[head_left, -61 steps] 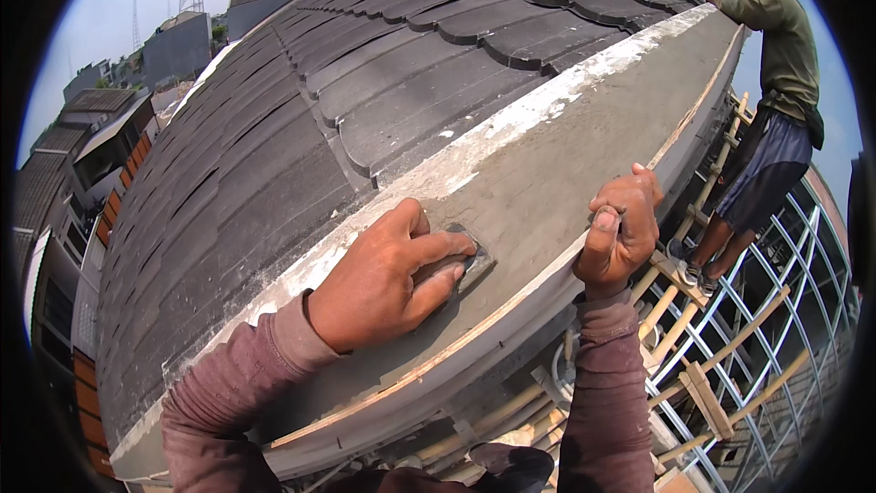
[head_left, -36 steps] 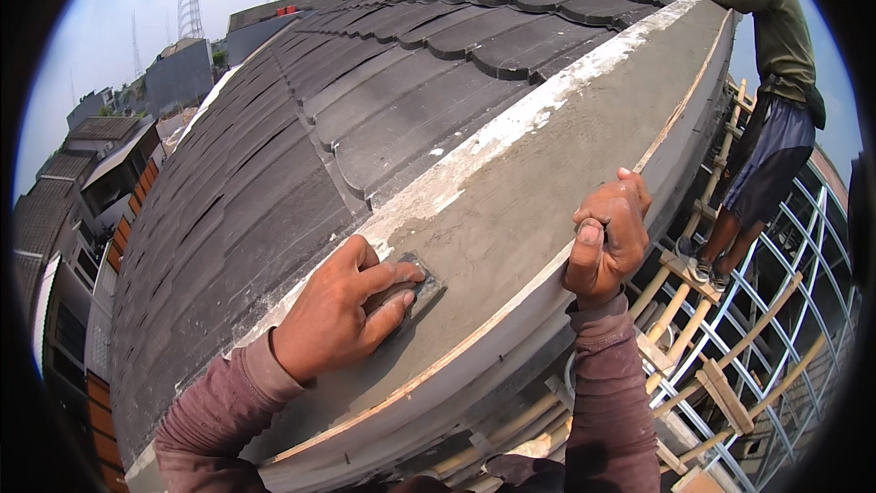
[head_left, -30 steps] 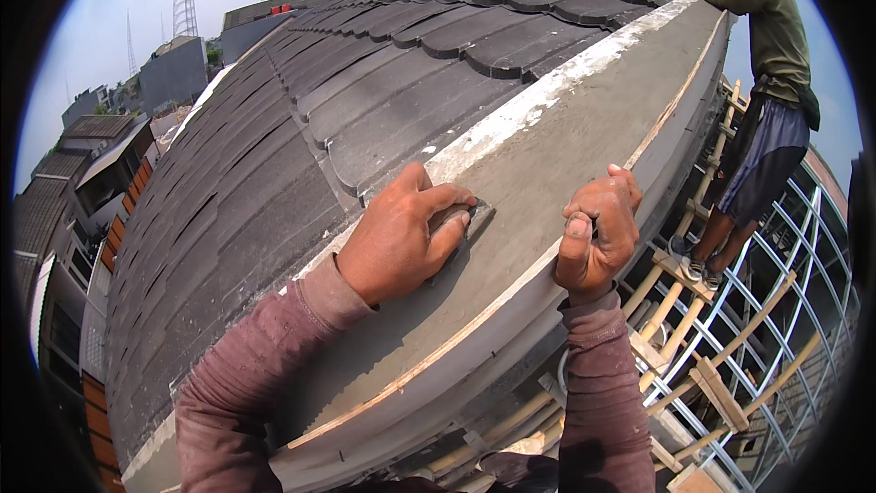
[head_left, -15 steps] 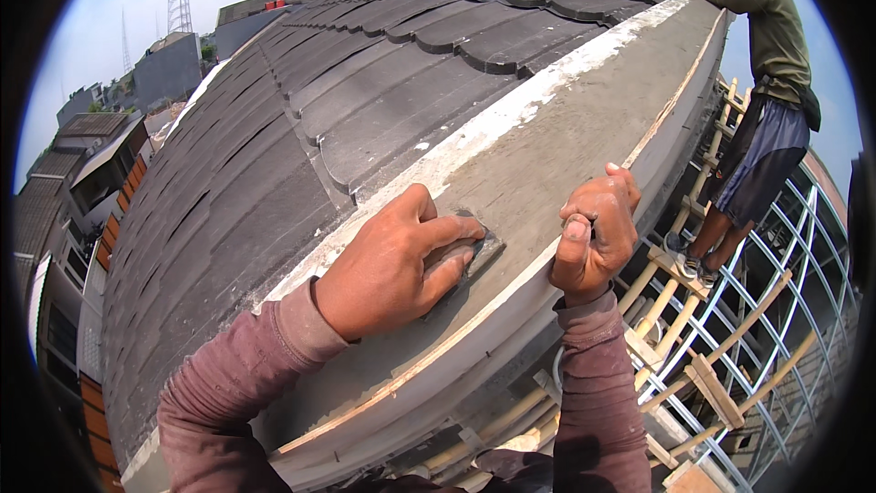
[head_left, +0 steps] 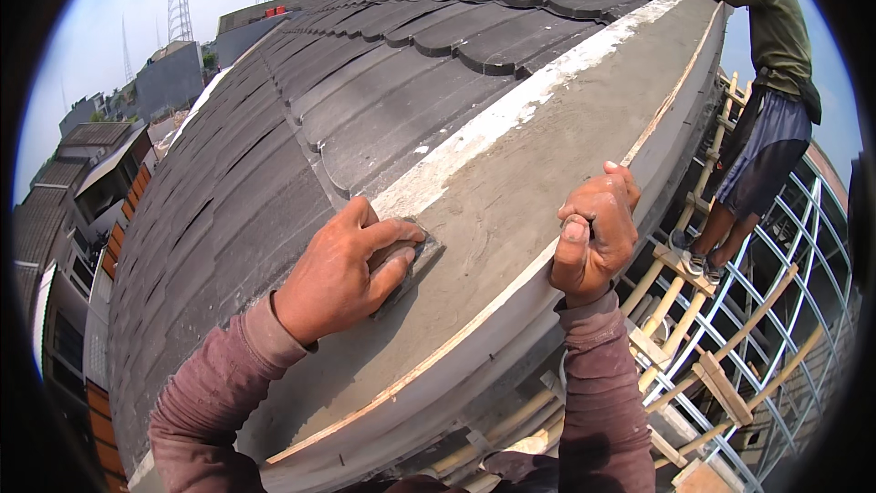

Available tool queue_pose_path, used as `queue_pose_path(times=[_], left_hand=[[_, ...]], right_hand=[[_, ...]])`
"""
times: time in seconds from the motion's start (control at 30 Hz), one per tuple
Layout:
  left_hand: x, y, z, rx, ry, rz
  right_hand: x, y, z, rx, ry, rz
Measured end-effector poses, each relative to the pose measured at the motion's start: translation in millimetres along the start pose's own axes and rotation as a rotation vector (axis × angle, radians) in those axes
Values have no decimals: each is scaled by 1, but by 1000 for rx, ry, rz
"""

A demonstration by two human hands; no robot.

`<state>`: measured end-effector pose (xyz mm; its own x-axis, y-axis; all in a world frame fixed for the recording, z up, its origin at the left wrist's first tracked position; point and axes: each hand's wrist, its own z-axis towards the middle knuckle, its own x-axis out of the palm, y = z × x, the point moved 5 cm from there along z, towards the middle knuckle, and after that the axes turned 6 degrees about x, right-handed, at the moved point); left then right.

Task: The person smooths and finishes the wet plaster on a roof edge using a small rectangular trowel while another person holds a board against the side.

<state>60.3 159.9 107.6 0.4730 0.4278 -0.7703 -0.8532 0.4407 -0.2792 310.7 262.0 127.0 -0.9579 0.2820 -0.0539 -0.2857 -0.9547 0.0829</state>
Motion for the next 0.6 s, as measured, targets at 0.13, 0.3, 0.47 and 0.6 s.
queue_pose_path(times=[0.13,0.3,0.47,0.6], left_hand=[[13,7,60,-14,-132,-43],[7,-35,18,152,-2,-91],[10,-3,44,29,-123,-30],[23,-30,71,210,-117,-92]], right_hand=[[13,2,-1,-4,-9,20],[3,0,2,-25,1,-29],[9,4,1,5,-8,13],[9,1,1,3,6,-8]])
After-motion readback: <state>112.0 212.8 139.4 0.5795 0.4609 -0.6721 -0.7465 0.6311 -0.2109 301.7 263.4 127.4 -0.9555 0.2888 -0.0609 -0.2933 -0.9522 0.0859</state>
